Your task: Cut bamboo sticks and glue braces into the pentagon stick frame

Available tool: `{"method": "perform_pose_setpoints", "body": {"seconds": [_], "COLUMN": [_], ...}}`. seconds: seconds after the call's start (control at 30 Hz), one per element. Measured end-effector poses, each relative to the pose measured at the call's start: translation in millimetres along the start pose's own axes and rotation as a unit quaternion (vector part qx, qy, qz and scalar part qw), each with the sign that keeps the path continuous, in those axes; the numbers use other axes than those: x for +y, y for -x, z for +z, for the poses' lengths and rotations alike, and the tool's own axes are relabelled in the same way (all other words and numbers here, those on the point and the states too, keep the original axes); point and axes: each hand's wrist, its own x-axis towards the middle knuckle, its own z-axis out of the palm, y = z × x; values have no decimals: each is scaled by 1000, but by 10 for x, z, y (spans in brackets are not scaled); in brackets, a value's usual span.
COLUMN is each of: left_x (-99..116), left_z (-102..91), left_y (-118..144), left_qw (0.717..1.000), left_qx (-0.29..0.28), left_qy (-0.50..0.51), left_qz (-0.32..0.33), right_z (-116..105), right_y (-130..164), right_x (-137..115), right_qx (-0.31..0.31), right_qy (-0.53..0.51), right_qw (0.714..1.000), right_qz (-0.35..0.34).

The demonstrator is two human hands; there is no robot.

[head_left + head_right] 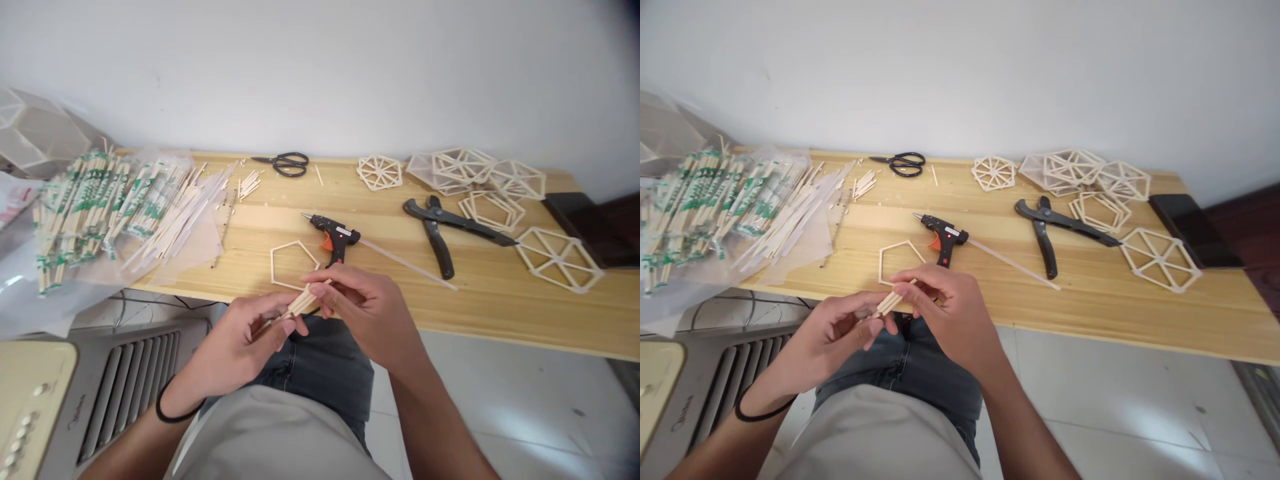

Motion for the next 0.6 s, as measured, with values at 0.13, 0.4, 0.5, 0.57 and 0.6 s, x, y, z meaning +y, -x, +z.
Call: {"method": "perform_pose_setpoints", "body": {"seconds": [0.13, 0.4, 0.5, 0.57, 0.6], "left_x": [1, -8, -14, -16, -18], "left_z": [-20, -36, -25, -21, -19], "left_y": [5, 4, -5, -11, -15], "left_qw": [1000, 1000, 999, 999, 999], "left_qx": [2, -2, 6, 12, 14], "left_qy": [-11, -25, -40, -48, -47], "left_qz": [0, 0, 3, 4, 4], "right_z": [29, 59, 49, 44, 44], "right_y": [4, 16, 20, 26, 29], "right_x": [17, 18, 18, 20, 22], "right_qx": [-4, -30, -24, -24, -25], "right_qy": [-11, -37, -33, -32, -31], "right_qw": [1000, 999, 999, 999, 999], "right_qz": [8, 14, 12, 13, 12]}}
